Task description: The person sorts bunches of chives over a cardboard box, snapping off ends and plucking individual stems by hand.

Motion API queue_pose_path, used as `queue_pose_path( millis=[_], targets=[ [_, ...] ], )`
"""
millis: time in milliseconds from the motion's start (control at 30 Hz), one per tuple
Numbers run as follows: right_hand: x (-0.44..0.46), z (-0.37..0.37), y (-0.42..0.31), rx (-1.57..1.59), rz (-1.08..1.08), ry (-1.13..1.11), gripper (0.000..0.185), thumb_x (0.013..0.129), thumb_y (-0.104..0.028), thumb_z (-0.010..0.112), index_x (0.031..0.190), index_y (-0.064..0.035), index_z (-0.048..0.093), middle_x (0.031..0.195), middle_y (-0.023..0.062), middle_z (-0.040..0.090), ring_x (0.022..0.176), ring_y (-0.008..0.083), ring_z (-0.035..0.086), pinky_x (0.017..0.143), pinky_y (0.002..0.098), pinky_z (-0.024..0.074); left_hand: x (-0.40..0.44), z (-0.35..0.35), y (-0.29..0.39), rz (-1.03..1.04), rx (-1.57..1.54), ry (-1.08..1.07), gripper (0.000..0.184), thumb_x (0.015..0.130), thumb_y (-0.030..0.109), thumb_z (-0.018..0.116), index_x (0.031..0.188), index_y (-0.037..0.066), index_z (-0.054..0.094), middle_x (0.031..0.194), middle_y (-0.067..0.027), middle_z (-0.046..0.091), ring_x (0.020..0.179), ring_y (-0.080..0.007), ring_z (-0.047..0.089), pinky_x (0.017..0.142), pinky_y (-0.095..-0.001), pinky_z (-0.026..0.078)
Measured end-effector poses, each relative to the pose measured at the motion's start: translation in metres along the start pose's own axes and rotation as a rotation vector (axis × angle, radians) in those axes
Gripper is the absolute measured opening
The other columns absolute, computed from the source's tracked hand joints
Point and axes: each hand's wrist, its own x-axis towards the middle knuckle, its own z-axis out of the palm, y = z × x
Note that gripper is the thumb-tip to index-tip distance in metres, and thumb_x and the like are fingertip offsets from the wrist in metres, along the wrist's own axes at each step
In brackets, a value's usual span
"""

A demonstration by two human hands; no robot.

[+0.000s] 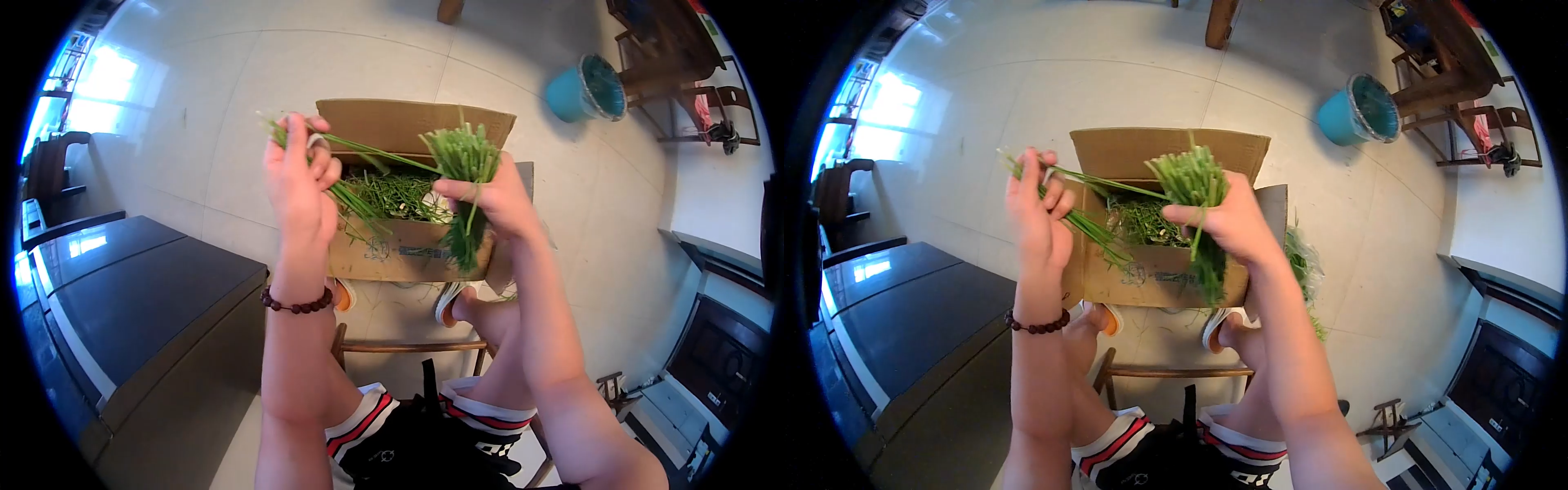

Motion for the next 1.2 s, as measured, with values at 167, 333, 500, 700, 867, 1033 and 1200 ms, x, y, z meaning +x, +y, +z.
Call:
queue_pose_path(
  millis=[167,333,500,700,867,1033,1200],
  targets=[
    [0.006,-0.041,0.006,-0.036,-0.047,0.212,0.024,0.076,-0.005,0.083,0.091,-0.0008,0.064,0.077,0.0055,0.066,0.063,0.0149,0.062,0.06,0.0308,0.0517,0.003,-0.015,0.016,0.029,0.019,-0.012,0.014,0.107,0.024,0.055,0.108,0.009,0.058,0.099,-0.0024,0.062,0.055,-0.0024,0.031,0.047,-0.0191,0.025],
    [0.005,-0.058,0.005,-0.081,-0.055,0.34,0.023,0.077,-0.007,0.084,0.089,-0.0008,0.065,0.077,0.0058,0.066,0.062,0.0149,0.061,0.059,0.0302,0.0507,0.004,-0.019,0.023,0.047,0.037,0.124,0.019,0.105,0.025,0.058,0.114,0.008,0.059,0.1,-0.0004,0.062,0.054,-0.0023,0.031,0.047,-0.0196,0.024],
    [0.004,-0.022,0.001,0.055,-0.15,0.157,0.022,0.079,-0.011,0.084,0.088,-0.0013,0.067,0.076,0.0048,0.066,0.061,0.0137,0.061,0.058,0.0292,0.0499,-0.01,0.002,0.009,-0.134,0.109,-0.022,0.018,0.107,0.022,0.054,0.113,0.007,0.062,0.108,-0.011,0.071,0.047,-0.0002,0.028,0.045,-0.0187,0.025],
    [0.005,0.018,-0.004,0.256,-0.147,0.0,0.023,0.08,-0.006,0.082,0.098,0.0018,0.071,0.086,0.0072,0.072,0.067,0.0136,0.064,0.061,0.0285,0.0513,-0.021,0.024,-0.019,-0.22,0.118,-0.185,0.02,0.107,0.021,0.054,0.112,0.003,0.062,0.104,-0.0142,0.073,0.045,0.0013,0.03,0.042,-0.0192,0.025],
    [0.006,0.023,-0.001,0.26,-0.166,-0.018,0.025,0.08,-0.006,0.082,0.102,0.0012,0.071,0.089,0.006,0.073,0.073,0.0125,0.065,0.064,0.028,0.052,-0.025,0.032,-0.029,-0.263,0.111,-0.219,0.022,0.106,0.021,0.055,0.112,0.001,0.063,0.099,-0.0139,0.073,0.044,0.0017,0.031,0.042,-0.0188,0.025],
    [0.004,0.022,-0.002,0.243,-0.181,-0.037,0.028,0.08,-0.007,0.083,0.104,0.0006,0.071,0.089,0.0042,0.071,0.074,0.0122,0.064,0.065,0.0282,0.0517,-0.027,0.036,-0.027,-0.241,0.161,-0.208,0.022,0.106,0.021,0.056,0.112,0.001,0.063,0.095,-0.0115,0.073,0.045,0.0019,0.031,0.042,-0.0193,0.024],
    [0.004,0.022,0.002,0.267,-0.181,0.005,0.023,0.079,-0.006,0.083,0.096,0.0012,0.069,0.084,0.0054,0.069,0.07,0.0139,0.063,0.062,0.0292,0.0511,-0.027,0.033,-0.033,-0.183,0.259,-0.177,0.021,0.108,0.027,0.052,0.104,0.007,0.056,0.073,0.003,0.055,0.053,0.0009,0.036,0.046,-0.0193,0.028]
  ],
)
